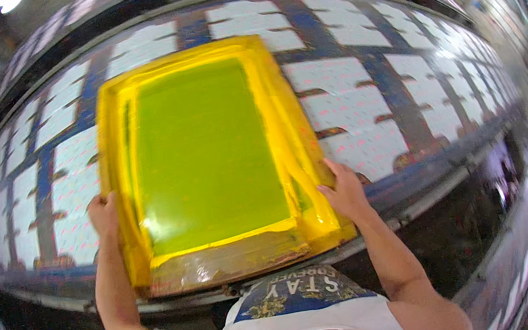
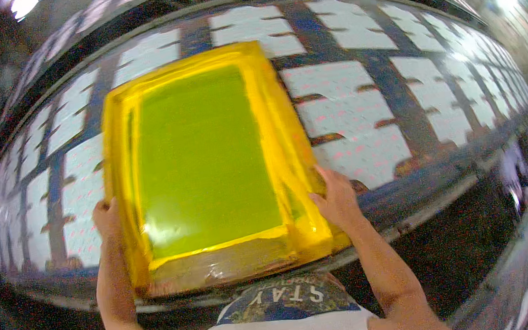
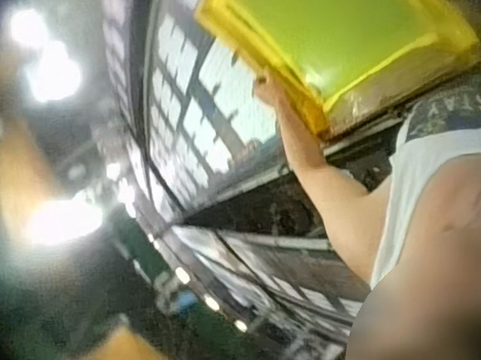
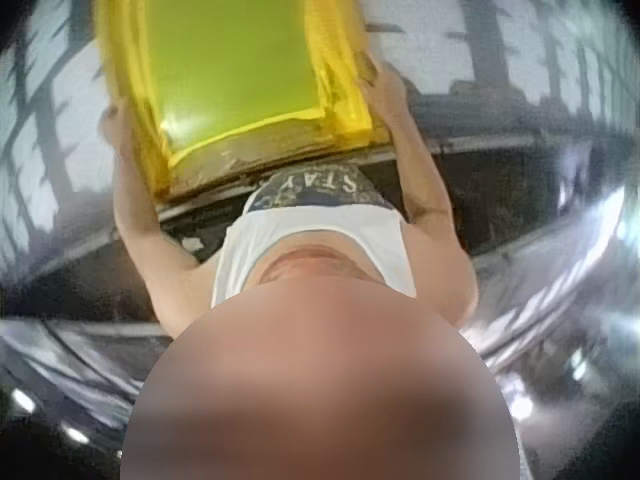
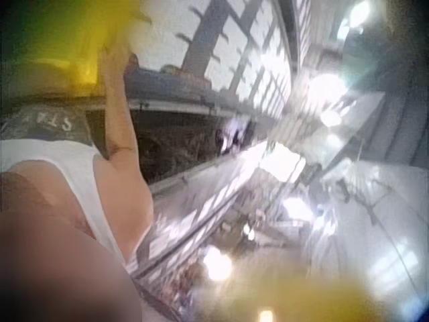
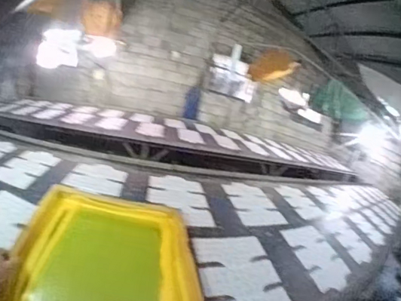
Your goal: The person holds a yellow screen-printing frame over a patterned surface and repeatedly pulls a squeegee across the green ink to transfer the design. The person repositions the frame and repeats the squeegee strokes multiple times.
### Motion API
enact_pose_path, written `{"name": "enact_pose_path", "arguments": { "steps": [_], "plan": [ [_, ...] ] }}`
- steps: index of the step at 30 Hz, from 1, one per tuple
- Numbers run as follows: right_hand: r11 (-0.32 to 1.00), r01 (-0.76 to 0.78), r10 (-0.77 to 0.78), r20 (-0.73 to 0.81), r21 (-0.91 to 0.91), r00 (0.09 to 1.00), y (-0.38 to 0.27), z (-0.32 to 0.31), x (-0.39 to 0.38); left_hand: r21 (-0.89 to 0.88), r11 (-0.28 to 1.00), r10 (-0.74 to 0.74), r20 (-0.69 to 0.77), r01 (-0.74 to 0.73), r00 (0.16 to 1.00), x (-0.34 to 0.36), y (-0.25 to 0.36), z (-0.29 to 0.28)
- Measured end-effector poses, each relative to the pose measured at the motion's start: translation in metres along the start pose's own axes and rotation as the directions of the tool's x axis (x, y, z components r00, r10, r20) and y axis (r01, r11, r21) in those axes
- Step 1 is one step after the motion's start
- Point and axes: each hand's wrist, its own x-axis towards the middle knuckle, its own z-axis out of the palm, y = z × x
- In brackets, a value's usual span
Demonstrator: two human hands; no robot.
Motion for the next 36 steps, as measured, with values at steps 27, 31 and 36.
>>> {"name": "enact_pose_path", "arguments": {
  "steps": [27, 31, 36],
  "plan": [
    [0.999, 0.003, -0.011, -0.197, -0.038, 0.98, 0.008, -0.079, 0.073, -0.188, 0.982, 0.041, 0.118, -0.018, 0.992, 0.009, 0.078, -0.012],
    [0.998, -0.049, 0.039, -0.264, -0.028, 0.964, 0.059, -0.118, 0.089, -0.336, 0.94, 0.091, 0.097, -0.054, 0.991, -0.017, 0.126, 0.027],
    [1.0, -0.006, 0.006, -0.339, 0.0, 0.941, 0.148, -0.155, 0.092, -0.353, 0.931, 0.119, 0.053, -0.093, 0.991, -0.076, 0.192, 0.087]
  ]
}}
